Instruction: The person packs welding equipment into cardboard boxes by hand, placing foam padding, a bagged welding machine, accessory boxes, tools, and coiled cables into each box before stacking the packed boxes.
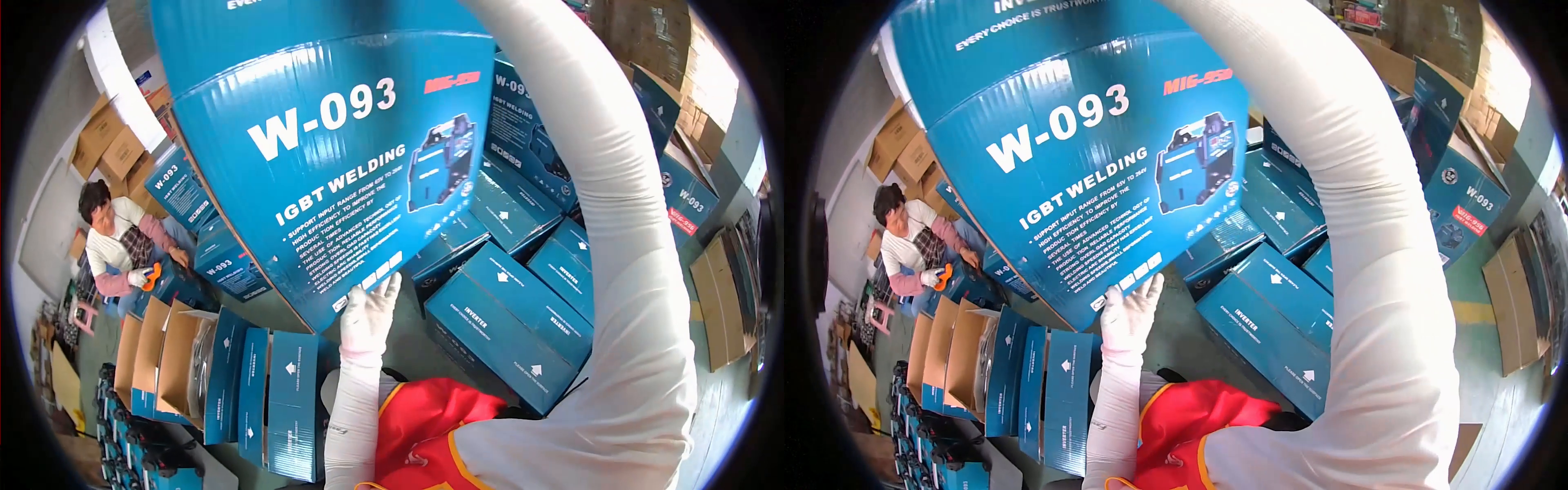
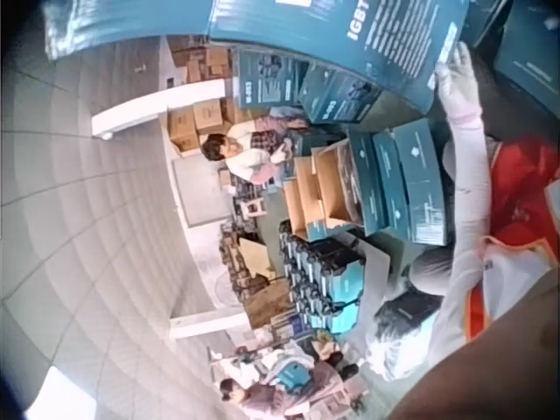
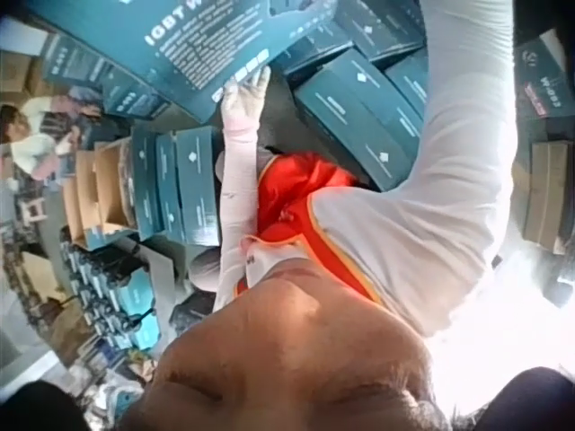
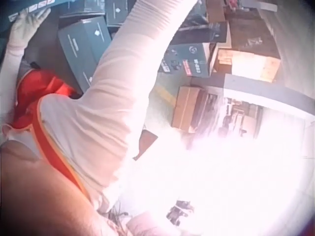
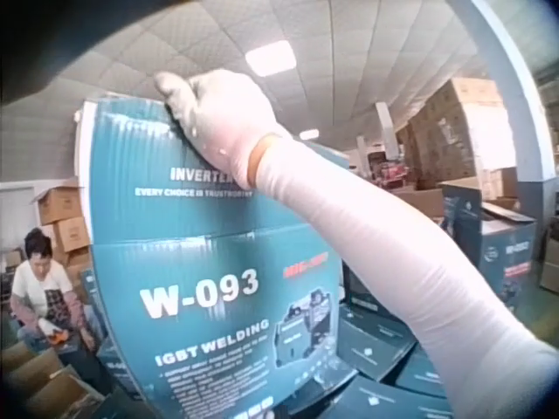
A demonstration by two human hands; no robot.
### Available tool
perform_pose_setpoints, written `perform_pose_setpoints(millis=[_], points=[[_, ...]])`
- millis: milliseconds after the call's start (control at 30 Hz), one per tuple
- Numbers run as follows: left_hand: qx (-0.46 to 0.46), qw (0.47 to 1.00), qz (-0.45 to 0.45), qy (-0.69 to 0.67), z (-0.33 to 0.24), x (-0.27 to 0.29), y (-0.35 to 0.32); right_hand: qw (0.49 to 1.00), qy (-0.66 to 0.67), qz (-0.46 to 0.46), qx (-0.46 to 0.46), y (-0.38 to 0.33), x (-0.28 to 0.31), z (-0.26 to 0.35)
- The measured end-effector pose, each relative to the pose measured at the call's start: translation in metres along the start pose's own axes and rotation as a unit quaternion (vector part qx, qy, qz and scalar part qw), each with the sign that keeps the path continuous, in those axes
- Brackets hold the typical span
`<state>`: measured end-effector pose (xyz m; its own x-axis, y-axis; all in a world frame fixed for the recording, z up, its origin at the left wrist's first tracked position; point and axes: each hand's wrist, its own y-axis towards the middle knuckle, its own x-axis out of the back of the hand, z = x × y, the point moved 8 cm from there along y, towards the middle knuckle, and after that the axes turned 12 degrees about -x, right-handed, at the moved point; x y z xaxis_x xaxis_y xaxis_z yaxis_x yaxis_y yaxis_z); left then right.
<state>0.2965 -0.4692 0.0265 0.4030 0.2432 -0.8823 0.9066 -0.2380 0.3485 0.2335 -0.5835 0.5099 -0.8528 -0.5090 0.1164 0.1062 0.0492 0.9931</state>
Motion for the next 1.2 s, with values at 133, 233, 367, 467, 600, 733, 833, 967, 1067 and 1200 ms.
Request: perform_pose_setpoints(millis=[133,233,367,467,600,733,833,967,1067,1200], points=[[-0.003,0.997,0.043,-0.065,-0.016,-0.006,0.007,0.997,0.022,0.024,-0.066,-0.026,-0.033,-0.051],[-0.007,0.996,0.003,-0.087,-0.026,0.004,0.005,0.996,-0.014,0.048,-0.079,-0.041,-0.073,-0.082],[-0.013,0.996,-0.011,-0.082,-0.037,0.022,-0.005,0.990,0.056,0.059,-0.114,-0.069,-0.096,-0.089],[-0.021,0.997,-0.030,-0.070,-0.049,0.014,-0.006,0.977,0.007,0.042,-0.209,-0.072,-0.076,-0.147],[-0.035,0.994,-0.107,-0.007,-0.073,0.045,0.007,0.934,0.036,0.233,-0.268,-0.094,-0.098,-0.175],[-0.077,0.971,-0.127,-0.188,-0.068,0.075,-0.009,0.911,0.116,0.378,-0.117,-0.165,-0.166,-0.148],[-0.025,0.939,-0.150,-0.307,-0.070,0.069,-0.016,0.942,0.091,0.287,-0.151,-0.176,-0.129,-0.139],[-0.048,0.988,-0.133,0.063,-0.101,0.107,-0.023,0.873,-0.044,0.391,-0.286,-0.223,-0.110,-0.236],[-0.052,0.990,-0.114,0.065,-0.103,0.106,-0.026,0.790,-0.094,0.433,-0.423,-0.262,-0.082,-0.320],[-0.034,0.986,-0.143,0.080,-0.102,0.091,-0.030,0.803,-0.466,0.250,-0.274,-0.230,-0.045,-0.314]])
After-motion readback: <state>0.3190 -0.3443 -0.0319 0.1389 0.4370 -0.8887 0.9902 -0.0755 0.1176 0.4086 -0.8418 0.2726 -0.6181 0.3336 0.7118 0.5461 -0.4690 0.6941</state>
